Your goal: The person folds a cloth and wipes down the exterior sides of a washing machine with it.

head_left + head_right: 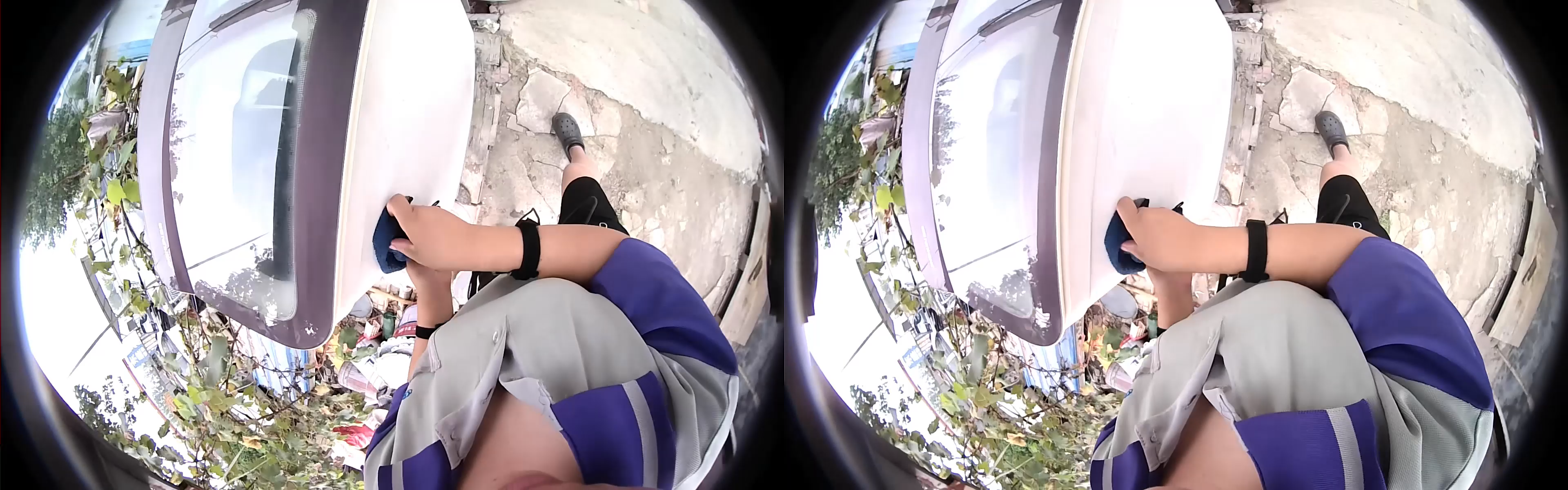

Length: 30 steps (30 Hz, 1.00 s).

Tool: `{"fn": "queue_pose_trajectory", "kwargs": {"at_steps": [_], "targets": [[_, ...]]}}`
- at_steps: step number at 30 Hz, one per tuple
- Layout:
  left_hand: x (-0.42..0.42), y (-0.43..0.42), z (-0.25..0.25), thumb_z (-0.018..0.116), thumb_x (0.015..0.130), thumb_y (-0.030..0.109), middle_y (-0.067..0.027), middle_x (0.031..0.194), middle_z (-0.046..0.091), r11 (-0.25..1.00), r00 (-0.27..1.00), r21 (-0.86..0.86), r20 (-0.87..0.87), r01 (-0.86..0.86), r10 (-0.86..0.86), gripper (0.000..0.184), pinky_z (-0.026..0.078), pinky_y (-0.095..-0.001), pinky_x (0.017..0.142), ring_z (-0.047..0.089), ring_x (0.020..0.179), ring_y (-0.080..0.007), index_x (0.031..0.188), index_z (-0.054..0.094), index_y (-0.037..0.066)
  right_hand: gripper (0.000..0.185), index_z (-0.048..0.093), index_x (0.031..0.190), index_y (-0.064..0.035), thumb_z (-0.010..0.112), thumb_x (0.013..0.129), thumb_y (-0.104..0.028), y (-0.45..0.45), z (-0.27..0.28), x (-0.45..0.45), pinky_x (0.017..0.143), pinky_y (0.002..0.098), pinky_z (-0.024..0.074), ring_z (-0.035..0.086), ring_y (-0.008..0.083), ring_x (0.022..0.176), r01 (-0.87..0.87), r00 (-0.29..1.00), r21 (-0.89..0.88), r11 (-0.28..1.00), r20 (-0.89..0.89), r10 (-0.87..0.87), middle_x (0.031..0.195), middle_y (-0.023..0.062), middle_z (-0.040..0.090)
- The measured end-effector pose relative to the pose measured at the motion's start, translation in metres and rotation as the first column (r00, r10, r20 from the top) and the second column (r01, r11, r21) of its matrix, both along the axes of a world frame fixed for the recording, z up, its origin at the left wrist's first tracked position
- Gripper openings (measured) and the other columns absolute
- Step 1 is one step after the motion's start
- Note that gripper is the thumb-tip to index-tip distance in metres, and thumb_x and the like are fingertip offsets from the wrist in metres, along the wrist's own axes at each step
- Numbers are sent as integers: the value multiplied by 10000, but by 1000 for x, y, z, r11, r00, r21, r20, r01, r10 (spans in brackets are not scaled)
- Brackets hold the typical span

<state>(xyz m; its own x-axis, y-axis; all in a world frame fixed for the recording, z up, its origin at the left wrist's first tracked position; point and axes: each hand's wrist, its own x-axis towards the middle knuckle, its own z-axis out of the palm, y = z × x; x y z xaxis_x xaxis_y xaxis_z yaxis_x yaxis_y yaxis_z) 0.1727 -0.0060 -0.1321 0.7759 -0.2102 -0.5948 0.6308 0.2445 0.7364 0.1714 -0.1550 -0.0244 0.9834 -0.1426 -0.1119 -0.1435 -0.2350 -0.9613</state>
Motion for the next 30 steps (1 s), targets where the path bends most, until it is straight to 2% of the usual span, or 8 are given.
{"fn": "queue_pose_trajectory", "kwargs": {"at_steps": [4, 11, 15, 17, 22, 26, 28, 30], "targets": [[5, -57, -10, 421, 951, 275, -53, 1289, 505, 920, 972, -322, -9, -225, 235, 396, 450, -356, 992, 515, 1190, -191, 1301, 418, 91, 307, 422, 1011, -69, 626, 798, -153, -72, -36, 26, 640, 483, 463, 614, 388, 754, -286, 951, 25, 958, 130, 280, 803, 170, 617], [15, -224, 32, 487, 848, -134, -96, 1169, 527, 826, 780, 2, 330, -563, 531, 434, 477, -349, 922, 566, 1064, -194, 1209, 400, 92, 328, 461, 995, -84, 689, 776, -172, -228, -56, 67, 577, 390, 494, 627, 320, 662, -103, 952, -146, 984, 271, 140, 790, 117, 615], [32, -282, 46, 508, 866, -123, -52, 1114, 474, 924, 806, 57, 512, -377, 297, 445, 470, -285, 852, 537, 1007, -143, 1221, 372, 108, 380, 448, 1173, 17, 651, 877, -109, -294, -57, 93, 584, 244, 450, 552, 128, 655, 53, 831, 204, 978, 534, -157, 888, 87, 578], [38, -300, 49, 525, 886, -82, -68, 1109, 480, 963, 817, -121, 512, -239, 267, 408, 499, -299, 824, 566, 972, -163, 1229, 374, 79, 429, 440, 1228, 26, 647, 870, -93, -311, -46, 104, 620, 242, 446, 546, 132, 691, 30, 762, 303, 953, 610, -218, 986, 97, 557], [41, -284, 33, 500, 884, -89, -117, 1155, 513, 932, 773, -146, 525, -332, 357, 346, 565, -370, 751, 608, 952, -219, 1185, 405, 53, 629, 451, 1302, -3, 746, 761, -131, -305, -52, 120, 711, 299, 457, 513, 239, 921, 189, 559, -171, 967, 828, 37, 1109, 147, 462], [17, -254, 9, 414, 814, -91, -148, 1204, 495, 670, 339, -137, 779, -730, 528, 433, 483, -425, 923, 544, 1080, -271, 1209, 409, 88, 568, 559, 1267, -149, 746, 732, -173, -239, -92, 115, 645, 300, 463, 517, 207, 796, 161, 428, -213, 964, 895, 126, 954, 73, 463], [17, -258, -6, 419, 805, -1, -181, 1305, 397, 509, 88, -133, 918, -850, 387, 451, 421, -419, 1011, 465, 1192, -307, 1239, 353, 101, 484, 610, 1228, -214, 671, 748, -186, -211, -114, 108, 611, 285, 468, 522, 166, 730, 112, 325, -374, 921, 889, 322, 933, 17, 476], [16, -249, -46, 510, 818, 87, -195, 1364, 365, 296, 79, 128, 982, -947, -172, 445, 386, -490, 1007, 440, 1216, -351, 1228, 338, 115, 457, 635, 1204, -237, 618, 749, -207, -196, -153, 98, 611, 270, 488, 543, 138, 735, 30, 262, -488, 872, 846, 465, 975, -20, 504]]}}
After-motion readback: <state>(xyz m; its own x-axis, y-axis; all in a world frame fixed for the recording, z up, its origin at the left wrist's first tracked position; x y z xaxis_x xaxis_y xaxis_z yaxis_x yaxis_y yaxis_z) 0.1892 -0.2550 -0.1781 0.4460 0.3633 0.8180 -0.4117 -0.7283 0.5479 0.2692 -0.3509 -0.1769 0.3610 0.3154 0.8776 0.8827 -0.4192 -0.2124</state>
